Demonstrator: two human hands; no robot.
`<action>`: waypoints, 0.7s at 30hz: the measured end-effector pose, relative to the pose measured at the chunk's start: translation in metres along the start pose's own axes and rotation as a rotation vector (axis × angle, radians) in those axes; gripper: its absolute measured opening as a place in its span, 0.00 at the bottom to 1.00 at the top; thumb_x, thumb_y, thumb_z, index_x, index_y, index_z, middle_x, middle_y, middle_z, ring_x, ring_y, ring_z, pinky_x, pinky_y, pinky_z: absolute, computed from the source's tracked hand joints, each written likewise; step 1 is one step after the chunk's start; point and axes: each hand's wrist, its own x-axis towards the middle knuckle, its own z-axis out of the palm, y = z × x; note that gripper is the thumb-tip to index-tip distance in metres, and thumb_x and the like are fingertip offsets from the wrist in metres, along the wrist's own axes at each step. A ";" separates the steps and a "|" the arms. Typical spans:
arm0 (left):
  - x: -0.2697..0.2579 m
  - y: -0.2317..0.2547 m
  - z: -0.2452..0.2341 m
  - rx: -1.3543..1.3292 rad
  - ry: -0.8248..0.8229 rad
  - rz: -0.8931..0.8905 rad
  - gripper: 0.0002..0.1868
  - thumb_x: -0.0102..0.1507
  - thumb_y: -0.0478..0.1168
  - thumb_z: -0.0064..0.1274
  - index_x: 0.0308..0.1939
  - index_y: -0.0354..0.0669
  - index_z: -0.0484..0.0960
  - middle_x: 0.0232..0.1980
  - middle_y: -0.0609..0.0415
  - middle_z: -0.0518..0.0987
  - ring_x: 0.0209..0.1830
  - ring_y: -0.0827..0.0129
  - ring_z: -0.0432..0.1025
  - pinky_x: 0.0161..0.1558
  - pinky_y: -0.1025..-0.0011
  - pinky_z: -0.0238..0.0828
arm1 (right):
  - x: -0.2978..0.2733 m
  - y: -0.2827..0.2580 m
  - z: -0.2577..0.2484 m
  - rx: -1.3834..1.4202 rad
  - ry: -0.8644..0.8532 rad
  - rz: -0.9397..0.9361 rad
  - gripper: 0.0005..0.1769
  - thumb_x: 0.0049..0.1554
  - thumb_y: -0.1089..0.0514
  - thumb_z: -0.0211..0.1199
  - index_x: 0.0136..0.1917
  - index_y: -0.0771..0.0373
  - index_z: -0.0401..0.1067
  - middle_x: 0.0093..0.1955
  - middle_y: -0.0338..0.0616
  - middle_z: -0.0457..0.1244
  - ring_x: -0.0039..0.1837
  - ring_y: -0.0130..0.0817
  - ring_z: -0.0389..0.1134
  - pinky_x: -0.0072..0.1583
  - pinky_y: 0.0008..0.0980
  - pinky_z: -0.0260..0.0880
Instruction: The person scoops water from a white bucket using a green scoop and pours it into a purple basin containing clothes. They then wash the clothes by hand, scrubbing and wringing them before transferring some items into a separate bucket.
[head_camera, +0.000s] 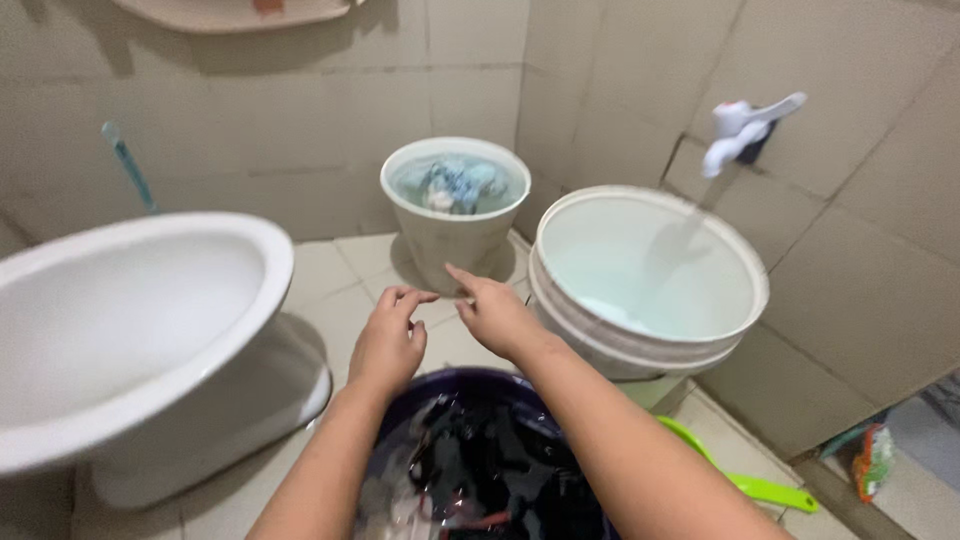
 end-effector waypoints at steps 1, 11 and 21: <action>-0.010 -0.011 0.004 -0.033 0.000 -0.034 0.22 0.60 0.30 0.50 0.56 0.53 0.81 0.58 0.53 0.76 0.45 0.58 0.77 0.51 0.61 0.73 | -0.006 0.006 0.017 0.097 0.006 0.081 0.26 0.60 0.60 0.58 0.71 0.54 0.69 0.56 0.50 0.71 0.55 0.42 0.75 0.57 0.39 0.74; -0.114 -0.144 0.052 -0.299 0.128 -0.171 0.12 0.64 0.33 0.51 0.50 0.41 0.84 0.49 0.49 0.84 0.48 0.63 0.80 0.52 0.68 0.75 | -0.071 0.067 0.213 1.054 -0.143 0.542 0.20 0.65 0.60 0.50 0.65 0.70 0.71 0.57 0.53 0.69 0.53 0.34 0.71 0.56 0.32 0.76; -0.149 -0.303 0.027 -1.022 -0.055 -1.023 0.15 0.70 0.46 0.45 0.49 0.39 0.79 0.35 0.55 0.73 0.28 0.69 0.63 0.33 0.68 0.65 | -0.102 0.067 0.312 1.263 0.079 1.340 0.20 0.66 0.55 0.44 0.60 0.70 0.70 0.55 0.58 0.68 0.52 0.43 0.70 0.60 0.40 0.75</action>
